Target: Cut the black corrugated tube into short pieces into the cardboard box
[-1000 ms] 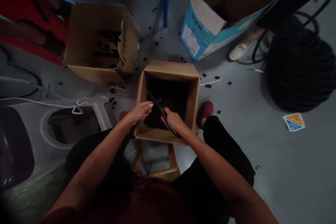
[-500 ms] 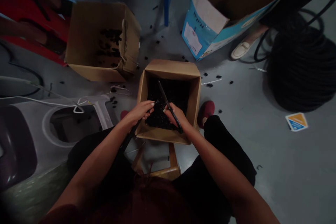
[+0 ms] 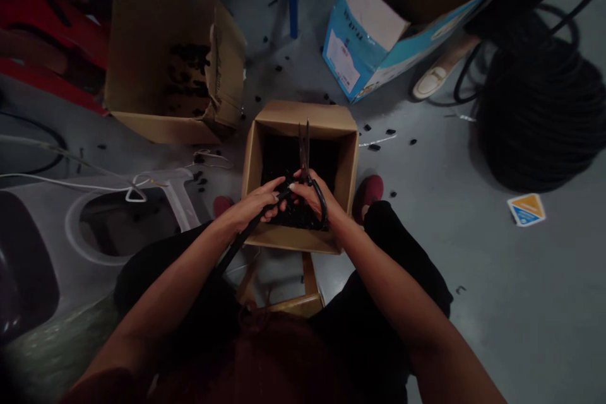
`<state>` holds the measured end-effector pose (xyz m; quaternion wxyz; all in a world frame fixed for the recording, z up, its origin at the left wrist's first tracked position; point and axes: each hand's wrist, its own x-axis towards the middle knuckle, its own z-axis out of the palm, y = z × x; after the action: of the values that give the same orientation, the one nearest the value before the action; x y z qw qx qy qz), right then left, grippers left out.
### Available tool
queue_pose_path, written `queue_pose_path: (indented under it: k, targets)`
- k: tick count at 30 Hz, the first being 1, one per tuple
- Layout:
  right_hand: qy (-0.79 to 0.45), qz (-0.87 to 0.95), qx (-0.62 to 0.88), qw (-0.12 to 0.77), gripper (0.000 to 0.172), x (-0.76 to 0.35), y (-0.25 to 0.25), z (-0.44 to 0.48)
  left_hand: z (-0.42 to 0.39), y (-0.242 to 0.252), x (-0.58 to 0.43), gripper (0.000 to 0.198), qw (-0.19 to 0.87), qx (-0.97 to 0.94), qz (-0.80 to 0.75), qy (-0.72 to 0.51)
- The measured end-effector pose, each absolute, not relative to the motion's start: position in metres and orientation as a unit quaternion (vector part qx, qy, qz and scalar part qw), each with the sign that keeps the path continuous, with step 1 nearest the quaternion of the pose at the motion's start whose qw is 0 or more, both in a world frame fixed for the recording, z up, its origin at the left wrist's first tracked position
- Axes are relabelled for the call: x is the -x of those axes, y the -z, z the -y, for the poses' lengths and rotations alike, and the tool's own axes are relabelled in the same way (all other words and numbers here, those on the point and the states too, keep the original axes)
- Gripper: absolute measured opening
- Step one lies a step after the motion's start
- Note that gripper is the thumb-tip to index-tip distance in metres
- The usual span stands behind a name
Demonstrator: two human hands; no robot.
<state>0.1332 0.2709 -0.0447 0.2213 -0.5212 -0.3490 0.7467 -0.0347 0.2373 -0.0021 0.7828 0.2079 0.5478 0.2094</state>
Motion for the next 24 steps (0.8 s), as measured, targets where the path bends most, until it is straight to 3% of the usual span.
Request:
queue_pose_path:
  k: [5, 12, 20, 24]
  targets:
    - [-0.739, 0.367, 0.524, 0.211, 0.047, -0.135, 0.041, -0.275, -0.235, 0.002, 0.031, 0.076, 0.800, -0.165, -0.532, -0.223]
    - [-0.709, 0.394, 0.537, 0.231, 0.044, -0.139, 0.035, -0.286, -0.231, 0.003, 0.030, 0.033, 0.811, -0.180, -0.519, -0.203]
    - [-0.676, 0.458, 0.523, 0.245, 0.040, -0.141, 0.040, -0.284, -0.233, 0.010, 0.030, 0.017, 0.730, -0.270, -0.590, -0.216]
    - [-0.668, 0.462, 0.523, 0.257, 0.038, -0.138, 0.030, -0.284, -0.236, 0.007, 0.027, 0.019, 0.723, -0.250, -0.610, -0.208]
